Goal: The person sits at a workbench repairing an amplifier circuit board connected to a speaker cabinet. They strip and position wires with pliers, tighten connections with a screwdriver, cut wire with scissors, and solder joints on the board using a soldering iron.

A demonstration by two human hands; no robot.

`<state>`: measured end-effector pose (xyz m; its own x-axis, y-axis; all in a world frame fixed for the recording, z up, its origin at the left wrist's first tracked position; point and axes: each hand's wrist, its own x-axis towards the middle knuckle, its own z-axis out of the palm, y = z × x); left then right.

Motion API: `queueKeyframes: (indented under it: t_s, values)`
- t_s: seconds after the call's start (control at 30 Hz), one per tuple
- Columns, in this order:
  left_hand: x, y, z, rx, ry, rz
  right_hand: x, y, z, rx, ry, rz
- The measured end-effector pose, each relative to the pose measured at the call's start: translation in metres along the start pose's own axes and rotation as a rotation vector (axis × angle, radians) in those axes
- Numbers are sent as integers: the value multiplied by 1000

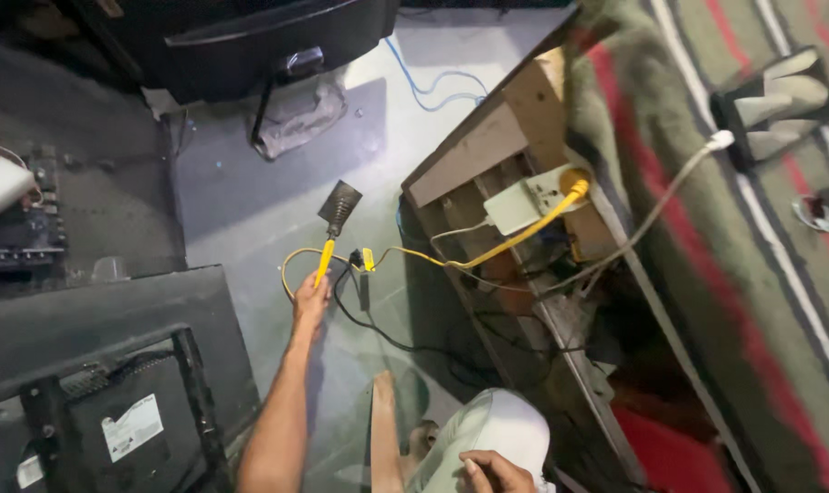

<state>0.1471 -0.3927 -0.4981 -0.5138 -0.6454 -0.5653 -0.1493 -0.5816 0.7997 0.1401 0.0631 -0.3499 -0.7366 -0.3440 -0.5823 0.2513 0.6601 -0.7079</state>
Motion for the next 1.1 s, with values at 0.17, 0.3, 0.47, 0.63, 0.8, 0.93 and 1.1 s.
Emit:
queueKeyframes:
  t_s: [0.17,0.3,0.47,0.63,0.8,0.93,1.1]
  values:
    - [-61,45,-21,15,41,161,12,-10,12,20,16,-160]
    - [-120,98,-34,-113,-106,242,12,-39,18,105,-67,-89]
    - [-195,174,-17,35,-192,456,-5,-84,24,165,-20,-211]
    - [-274,234,43,55,-327,503,-30,-110,15,153,7,-444]
    - [-337,269,122,18,-561,396,-61,-104,5,373,38,-313]
    - [-361,282,189,-5,-748,271,-82,-83,-20,351,158,-504]
    - [-353,275,274,-11,-917,143,-114,-78,-58,428,269,-360]
